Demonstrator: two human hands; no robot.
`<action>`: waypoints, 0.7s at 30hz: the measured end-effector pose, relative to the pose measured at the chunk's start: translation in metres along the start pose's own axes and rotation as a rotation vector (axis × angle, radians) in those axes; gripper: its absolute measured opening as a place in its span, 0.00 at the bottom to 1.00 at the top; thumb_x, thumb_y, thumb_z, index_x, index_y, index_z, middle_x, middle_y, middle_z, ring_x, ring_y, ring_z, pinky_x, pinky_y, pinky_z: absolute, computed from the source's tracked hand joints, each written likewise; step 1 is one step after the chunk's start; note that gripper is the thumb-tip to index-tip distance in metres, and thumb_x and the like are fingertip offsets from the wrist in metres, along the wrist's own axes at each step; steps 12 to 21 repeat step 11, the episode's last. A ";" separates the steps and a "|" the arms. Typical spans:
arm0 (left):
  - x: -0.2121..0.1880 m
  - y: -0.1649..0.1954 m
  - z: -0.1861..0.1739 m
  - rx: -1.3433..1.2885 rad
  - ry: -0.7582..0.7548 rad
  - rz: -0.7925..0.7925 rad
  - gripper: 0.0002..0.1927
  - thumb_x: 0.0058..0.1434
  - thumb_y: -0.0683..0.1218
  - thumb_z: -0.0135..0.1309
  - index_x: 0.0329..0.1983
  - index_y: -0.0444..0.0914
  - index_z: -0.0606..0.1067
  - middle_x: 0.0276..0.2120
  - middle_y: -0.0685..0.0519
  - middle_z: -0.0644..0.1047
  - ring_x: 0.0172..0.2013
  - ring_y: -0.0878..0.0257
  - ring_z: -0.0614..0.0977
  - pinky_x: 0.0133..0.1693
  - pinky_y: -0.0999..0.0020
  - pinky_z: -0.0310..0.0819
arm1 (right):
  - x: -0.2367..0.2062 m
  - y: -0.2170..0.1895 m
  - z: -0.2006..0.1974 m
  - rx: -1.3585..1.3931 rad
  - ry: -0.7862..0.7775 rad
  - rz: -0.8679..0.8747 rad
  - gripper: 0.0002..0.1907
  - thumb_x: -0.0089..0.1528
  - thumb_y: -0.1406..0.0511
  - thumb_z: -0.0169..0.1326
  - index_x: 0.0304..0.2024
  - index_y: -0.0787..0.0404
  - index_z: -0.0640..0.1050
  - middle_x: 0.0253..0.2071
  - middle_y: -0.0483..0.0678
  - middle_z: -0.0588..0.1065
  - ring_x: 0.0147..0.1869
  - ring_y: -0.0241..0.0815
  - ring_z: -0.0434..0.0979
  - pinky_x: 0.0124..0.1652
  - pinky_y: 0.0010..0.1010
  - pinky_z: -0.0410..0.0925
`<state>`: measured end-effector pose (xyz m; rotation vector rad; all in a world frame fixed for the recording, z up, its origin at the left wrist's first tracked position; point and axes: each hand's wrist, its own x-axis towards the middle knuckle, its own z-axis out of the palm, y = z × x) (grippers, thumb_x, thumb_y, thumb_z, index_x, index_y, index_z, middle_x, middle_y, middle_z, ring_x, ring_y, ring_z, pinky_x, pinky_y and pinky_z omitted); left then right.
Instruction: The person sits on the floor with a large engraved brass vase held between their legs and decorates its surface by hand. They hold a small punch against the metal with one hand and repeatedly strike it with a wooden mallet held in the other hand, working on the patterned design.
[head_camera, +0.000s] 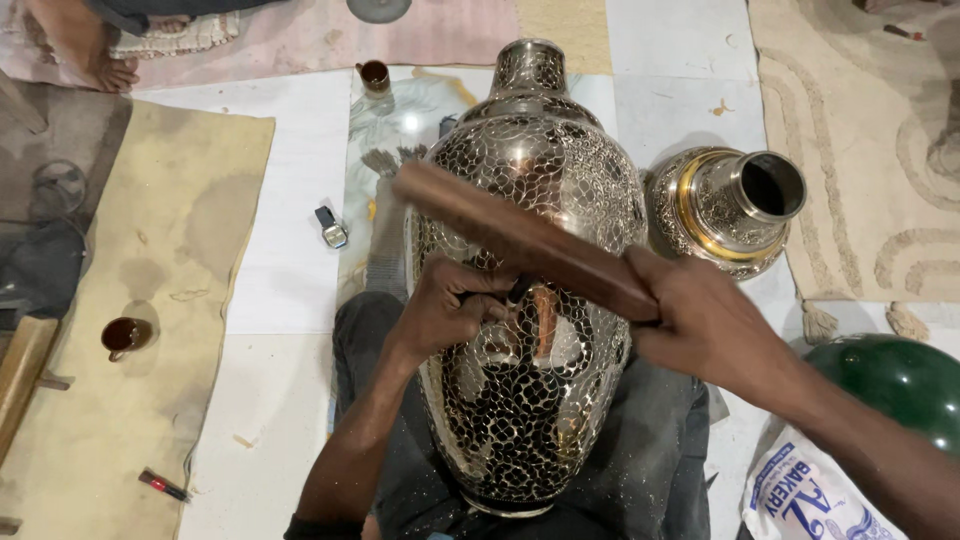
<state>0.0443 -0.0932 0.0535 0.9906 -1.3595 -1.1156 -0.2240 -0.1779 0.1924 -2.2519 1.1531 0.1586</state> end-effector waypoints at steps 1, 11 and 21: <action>0.000 0.000 0.000 -0.002 0.019 -0.016 0.19 0.57 0.26 0.43 0.43 0.30 0.82 0.39 0.40 0.85 0.31 0.60 0.90 0.32 0.70 0.91 | 0.002 -0.002 0.003 0.078 0.089 -0.057 0.14 0.49 0.71 0.56 0.38 0.59 0.72 0.16 0.47 0.71 0.15 0.40 0.73 0.16 0.34 0.67; 0.000 0.004 0.003 -0.073 0.019 -0.034 0.16 0.61 0.29 0.49 0.48 0.32 0.81 0.39 0.40 0.85 0.33 0.59 0.88 0.37 0.68 0.88 | 0.001 -0.001 0.019 0.190 0.388 -0.303 0.15 0.48 0.71 0.56 0.37 0.66 0.72 0.23 0.53 0.74 0.26 0.46 0.78 0.27 0.38 0.71; 0.000 0.004 0.003 -0.073 0.019 -0.034 0.16 0.61 0.29 0.49 0.48 0.32 0.81 0.39 0.40 0.85 0.33 0.59 0.88 0.37 0.68 0.88 | 0.001 -0.001 0.019 0.190 0.388 -0.303 0.15 0.48 0.71 0.56 0.37 0.66 0.72 0.23 0.53 0.74 0.26 0.46 0.78 0.27 0.38 0.71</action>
